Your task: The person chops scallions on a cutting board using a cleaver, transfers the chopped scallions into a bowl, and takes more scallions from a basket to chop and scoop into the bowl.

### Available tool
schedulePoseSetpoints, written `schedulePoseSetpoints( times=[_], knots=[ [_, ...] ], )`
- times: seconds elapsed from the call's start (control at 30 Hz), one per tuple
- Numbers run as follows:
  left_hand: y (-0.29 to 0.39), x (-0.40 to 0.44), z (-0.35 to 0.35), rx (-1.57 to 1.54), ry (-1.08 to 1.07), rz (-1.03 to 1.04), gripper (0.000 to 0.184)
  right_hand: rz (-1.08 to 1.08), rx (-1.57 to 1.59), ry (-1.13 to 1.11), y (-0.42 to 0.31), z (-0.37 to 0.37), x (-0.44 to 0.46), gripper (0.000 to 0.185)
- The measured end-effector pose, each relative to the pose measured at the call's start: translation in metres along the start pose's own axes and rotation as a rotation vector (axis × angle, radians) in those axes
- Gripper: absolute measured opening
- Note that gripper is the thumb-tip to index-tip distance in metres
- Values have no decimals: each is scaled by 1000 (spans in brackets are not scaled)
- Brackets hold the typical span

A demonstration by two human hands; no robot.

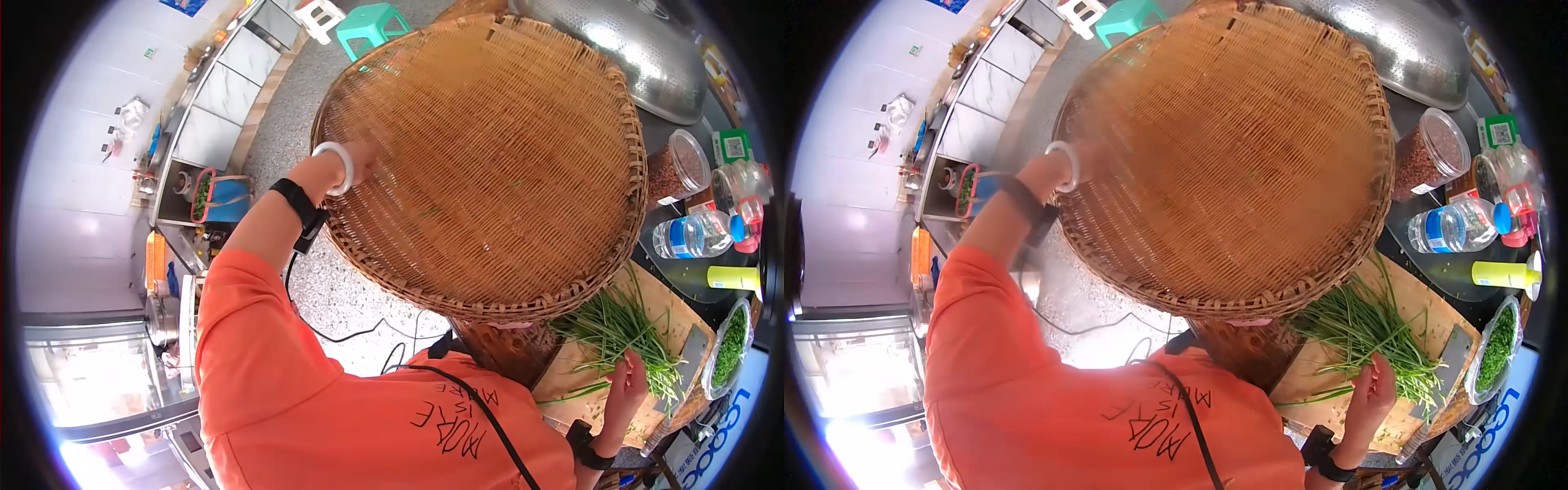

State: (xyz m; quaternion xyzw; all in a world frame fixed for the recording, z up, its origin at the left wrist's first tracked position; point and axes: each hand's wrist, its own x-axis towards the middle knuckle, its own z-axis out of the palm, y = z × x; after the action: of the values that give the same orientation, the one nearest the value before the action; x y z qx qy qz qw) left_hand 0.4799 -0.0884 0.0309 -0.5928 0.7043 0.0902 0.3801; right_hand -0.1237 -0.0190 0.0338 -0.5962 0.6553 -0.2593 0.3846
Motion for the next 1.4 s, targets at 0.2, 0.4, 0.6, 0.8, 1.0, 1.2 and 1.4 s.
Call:
schedulePoseSetpoints(
  times=[0.2, 0.4, 0.6, 0.8, 1.0, 1.2, 1.4],
  knots=[
    [20, -6, 14, -435, -20, -169, 31, -5, -9, 40, -2, -6, -13, 22],
    [34, 1, -6, -232, -59, -238, 29, -40, 18, 79, -1, -7, -22, 21],
    [19, 31, 19, -116, -174, -63, 30, -30, 1, 101, 9, -15, -34, 21],
    [27, -40, -69, -1353, 325, 41, 10, -70, -4, 225, 16, -21, -41, 21],
    [155, -107, -212, -1457, 474, 392, 3, -194, -98, 310, 5, -42, -45, 20],
    [322, -74, -280, -951, 669, 839, 3, -241, -117, 433, 50, -94, -48, 20],
    [484, 5, -278, -517, 788, 693, 32, -199, -287, 488, 112, -170, -61, 17]
  ],
)
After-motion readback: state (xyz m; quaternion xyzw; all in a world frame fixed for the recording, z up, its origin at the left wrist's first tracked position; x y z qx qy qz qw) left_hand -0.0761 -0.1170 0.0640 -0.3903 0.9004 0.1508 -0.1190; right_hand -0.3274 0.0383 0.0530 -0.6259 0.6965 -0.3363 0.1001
